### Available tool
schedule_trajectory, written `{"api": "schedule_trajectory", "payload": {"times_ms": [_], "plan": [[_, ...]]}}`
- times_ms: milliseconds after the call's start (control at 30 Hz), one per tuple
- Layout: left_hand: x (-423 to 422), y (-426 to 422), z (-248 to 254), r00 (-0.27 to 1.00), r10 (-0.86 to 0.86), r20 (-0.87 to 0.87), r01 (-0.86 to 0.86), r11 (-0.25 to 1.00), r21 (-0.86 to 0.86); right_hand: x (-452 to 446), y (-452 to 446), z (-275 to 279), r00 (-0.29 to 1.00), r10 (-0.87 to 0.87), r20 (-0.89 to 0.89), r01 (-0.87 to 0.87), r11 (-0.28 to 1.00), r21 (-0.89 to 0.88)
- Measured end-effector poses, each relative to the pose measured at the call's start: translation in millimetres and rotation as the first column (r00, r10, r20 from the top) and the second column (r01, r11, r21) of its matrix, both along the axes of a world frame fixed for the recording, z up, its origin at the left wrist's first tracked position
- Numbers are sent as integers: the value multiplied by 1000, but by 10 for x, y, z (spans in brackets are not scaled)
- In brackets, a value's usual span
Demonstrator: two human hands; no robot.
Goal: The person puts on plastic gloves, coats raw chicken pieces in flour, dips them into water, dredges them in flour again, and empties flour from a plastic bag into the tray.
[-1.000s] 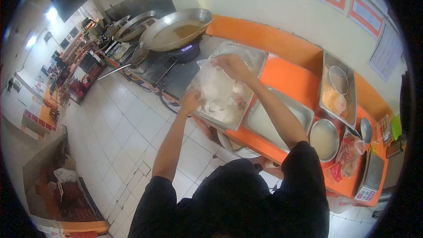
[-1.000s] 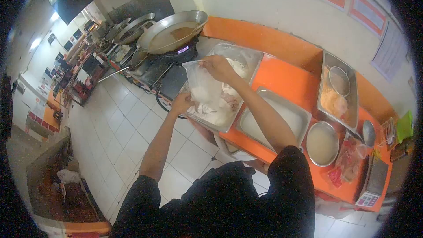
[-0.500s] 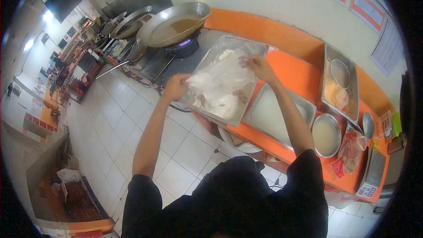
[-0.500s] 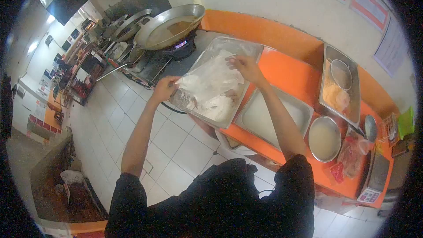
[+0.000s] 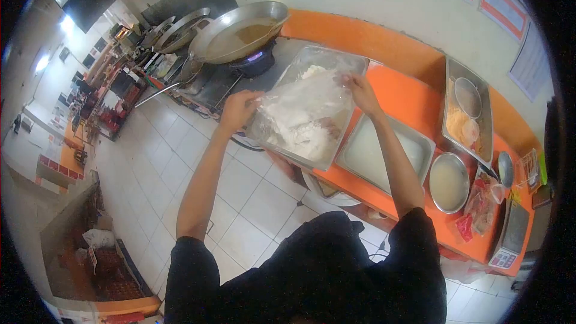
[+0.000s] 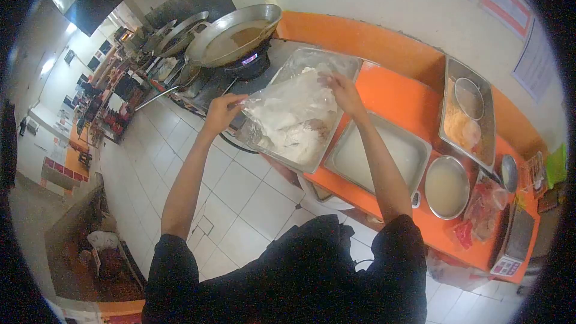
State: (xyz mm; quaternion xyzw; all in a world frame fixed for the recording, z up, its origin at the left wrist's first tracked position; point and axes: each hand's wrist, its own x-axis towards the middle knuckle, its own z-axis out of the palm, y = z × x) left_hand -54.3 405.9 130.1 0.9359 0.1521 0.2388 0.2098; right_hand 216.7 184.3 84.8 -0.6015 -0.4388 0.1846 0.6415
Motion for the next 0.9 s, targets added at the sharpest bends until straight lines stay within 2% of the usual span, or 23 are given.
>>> {"api": "schedule_trajectory", "payload": {"times_ms": [100,167,300,400,500,700,800,900], "plan": [[-18,-52,35,1000,6,27,-6,1000,12,-124,-56,231,983,-120,138,123,992,-11],[-58,-67,-8,999,24,-22,-24,999,27,-210,-48,383,963,-133,234,133,991,15],[-126,24,-378,989,106,105,-103,994,-26,-384,252,490,901,-146,408,86,983,162],[-178,146,-747,979,160,129,-161,987,-4,-472,478,647,832,-96,546,93,995,34],[-194,168,-853,975,174,138,-183,981,60,-657,573,792,810,23,585,53,992,-112],[-252,187,-808,968,182,174,-183,983,-8,-682,784,852,766,-64,639,99,995,-19],[-269,197,-755,972,182,149,-198,975,103,-671,848,857,730,-43,682,102,994,-47],[-231,138,-627,951,196,239,-193,981,-36,-517,861,826,752,-105,650,117,993,26]]}}
